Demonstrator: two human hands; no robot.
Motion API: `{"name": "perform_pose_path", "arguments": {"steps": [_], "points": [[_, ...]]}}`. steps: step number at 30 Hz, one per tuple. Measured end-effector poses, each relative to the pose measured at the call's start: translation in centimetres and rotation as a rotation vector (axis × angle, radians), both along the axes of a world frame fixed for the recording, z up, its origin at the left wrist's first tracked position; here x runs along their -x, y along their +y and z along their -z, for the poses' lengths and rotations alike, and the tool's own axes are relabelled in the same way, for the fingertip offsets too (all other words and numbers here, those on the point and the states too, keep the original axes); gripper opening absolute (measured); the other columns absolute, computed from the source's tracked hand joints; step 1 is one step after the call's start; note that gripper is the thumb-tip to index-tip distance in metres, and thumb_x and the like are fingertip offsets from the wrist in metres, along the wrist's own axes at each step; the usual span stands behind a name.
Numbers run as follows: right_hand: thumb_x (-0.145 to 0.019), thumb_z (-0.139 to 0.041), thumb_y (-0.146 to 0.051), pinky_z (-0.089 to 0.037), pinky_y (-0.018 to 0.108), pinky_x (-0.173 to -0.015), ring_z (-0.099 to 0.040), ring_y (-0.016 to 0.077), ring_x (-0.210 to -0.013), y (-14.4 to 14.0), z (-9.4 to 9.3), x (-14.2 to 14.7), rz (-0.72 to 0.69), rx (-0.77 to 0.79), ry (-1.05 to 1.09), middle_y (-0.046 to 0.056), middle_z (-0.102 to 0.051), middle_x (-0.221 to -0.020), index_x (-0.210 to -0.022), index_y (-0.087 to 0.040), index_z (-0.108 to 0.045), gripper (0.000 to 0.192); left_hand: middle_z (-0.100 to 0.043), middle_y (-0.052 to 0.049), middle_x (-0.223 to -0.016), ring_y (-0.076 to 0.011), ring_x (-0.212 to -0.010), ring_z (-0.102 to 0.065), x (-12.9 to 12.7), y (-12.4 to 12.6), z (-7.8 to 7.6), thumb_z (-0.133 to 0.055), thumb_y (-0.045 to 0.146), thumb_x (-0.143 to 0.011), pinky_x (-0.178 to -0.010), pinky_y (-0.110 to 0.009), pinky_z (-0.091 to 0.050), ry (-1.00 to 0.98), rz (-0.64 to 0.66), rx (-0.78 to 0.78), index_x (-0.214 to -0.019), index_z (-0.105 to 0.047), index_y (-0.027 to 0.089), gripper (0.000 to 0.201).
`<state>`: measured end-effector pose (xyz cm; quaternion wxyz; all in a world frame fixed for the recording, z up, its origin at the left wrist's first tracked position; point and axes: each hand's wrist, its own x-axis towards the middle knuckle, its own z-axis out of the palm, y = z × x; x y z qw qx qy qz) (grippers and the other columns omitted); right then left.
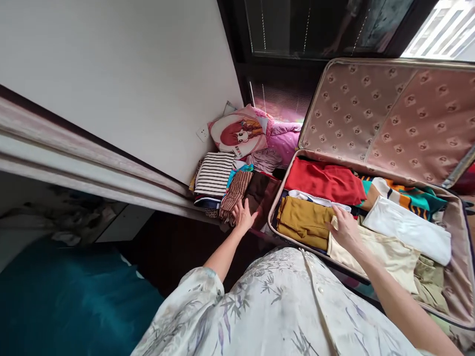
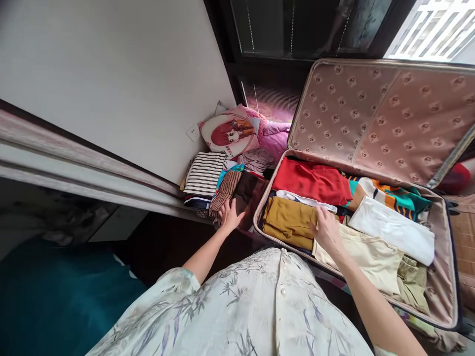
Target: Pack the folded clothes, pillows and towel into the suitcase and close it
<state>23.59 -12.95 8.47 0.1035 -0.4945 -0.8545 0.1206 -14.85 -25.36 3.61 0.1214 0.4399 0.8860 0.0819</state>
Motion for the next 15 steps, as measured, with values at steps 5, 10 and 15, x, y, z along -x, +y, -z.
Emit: {"name": "perform_pose_path", "arguments": {"steps": [5,10,15], "points": [[-0.098,-0.048,-0.036,-0.044,0.048,-0.101,-0.052,0.0356,-0.125,3.8,-2.8,15.2,-0.197,0.02,-0.105,0.02,-0.054,-0.146,-0.152,-0.018,-0.042,0.058,-0.036,-0.021,-0.159,-0.0371,-0.148,-0.035,-3.3,-2.3,1.2,-0.069,0.028,-0.088,-0.117,-0.057,-0.034,-0.171,0.018,-0.358,-0.14,-0.056,0.019,0.054],[-0.097,-0.057,-0.038,-0.038,0.043,-0.108,-0.051,0.0348,-0.13,7.0,-3.1,25.6,-0.255,0.135,-0.324,0.026,-0.054,-0.143,-0.152,-0.008,-0.038,0.066,-0.066,-0.017,-0.113,-0.0275,-0.109,-0.067,-2.9,-5.5,4.1,-0.073,0.038,-0.086,-0.098,-0.043,-0.053,-0.759,-0.586,-0.393,-0.109,-0.061,0.015,0.034],[-0.088,-0.072,-0.042,-0.042,0.045,-0.104,-0.06,0.0371,-0.125,8.5,-1.3,30.9,-0.179,0.289,-0.471,0.03,-0.063,-0.128,-0.146,0.0,-0.042,0.077,-0.072,-0.016,-0.114,-0.0266,-0.115,-0.068,-0.2,-3.8,4.5,-0.084,0.046,-0.077,-0.102,-0.037,-0.051,-1.064,-0.758,-0.481,-0.108,-0.065,0.016,0.047]]}}
